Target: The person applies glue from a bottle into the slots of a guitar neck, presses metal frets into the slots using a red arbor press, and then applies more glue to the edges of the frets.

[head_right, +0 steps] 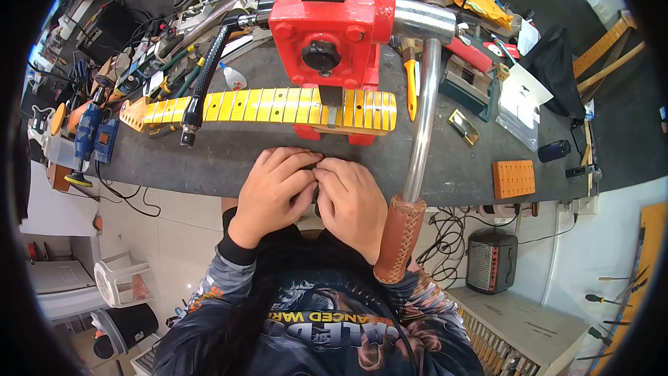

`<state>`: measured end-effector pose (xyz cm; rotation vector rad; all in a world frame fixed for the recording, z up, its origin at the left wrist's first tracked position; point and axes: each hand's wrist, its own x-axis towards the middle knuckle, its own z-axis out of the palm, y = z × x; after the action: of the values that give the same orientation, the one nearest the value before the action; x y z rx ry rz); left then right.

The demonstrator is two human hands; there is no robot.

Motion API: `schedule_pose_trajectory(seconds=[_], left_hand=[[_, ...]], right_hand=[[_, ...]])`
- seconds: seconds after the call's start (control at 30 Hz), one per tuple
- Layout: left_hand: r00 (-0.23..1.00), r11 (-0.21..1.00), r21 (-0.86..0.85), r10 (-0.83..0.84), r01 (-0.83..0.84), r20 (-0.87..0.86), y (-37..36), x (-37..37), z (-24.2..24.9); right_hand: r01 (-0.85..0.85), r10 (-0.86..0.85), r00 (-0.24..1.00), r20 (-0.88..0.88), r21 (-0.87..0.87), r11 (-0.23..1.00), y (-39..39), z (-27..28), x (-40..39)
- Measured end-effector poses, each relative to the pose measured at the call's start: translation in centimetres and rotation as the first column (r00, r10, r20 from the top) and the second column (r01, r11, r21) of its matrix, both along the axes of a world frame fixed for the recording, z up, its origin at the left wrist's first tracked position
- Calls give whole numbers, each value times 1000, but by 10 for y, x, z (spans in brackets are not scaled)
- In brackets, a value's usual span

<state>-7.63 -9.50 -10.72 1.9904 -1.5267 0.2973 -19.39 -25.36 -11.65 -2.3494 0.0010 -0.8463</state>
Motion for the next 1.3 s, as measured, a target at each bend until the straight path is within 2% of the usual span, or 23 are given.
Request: schedule_pose_trajectory(seconds=[0.07, 0.2, 0.4, 0.47, 0.7, 0.77, 0.97, 1.3], left_hand=[[1000, 1000, -7, 3, -3, -14, 0, 1, 1], [1000, 1000, -26, 1, -2, -18, 1, 0, 1], [1000, 999, -39, 6, -6, -16, 0, 1, -2], [1000, 999, -42, 9, -10, -25, 0, 0, -2], [1000, 999, -49, -3, 3, -10, 1, 1, -2], [1000, 999, -47, -4, 3, -11, 1, 0, -3], [1000, 998, -57, 15, -16, -28, 2, 2, -4], [997, 996, -71, 56, -60, -59, 1, 1, -1]], right_hand=[[11, -10, 1000, 11, -76, 997, -1, 5, 2], [0, 1, 1000, 9, -71, 997, -3, 4, 2], [-11, 4, 995, -100, -68, 998, -2, -1, 1], [26, -32, 999, -30, -182, 983, 1, -4, 2], [23, -33, 998, -53, -177, 984, 1, -6, 0], [25, -26, 1000, -4, -139, 990, 0, -7, 0], [8, -12, 1000, -18, -200, 980, 0, -7, -1], [5, 5, 998, 55, -176, 984, 1, -6, 0]])
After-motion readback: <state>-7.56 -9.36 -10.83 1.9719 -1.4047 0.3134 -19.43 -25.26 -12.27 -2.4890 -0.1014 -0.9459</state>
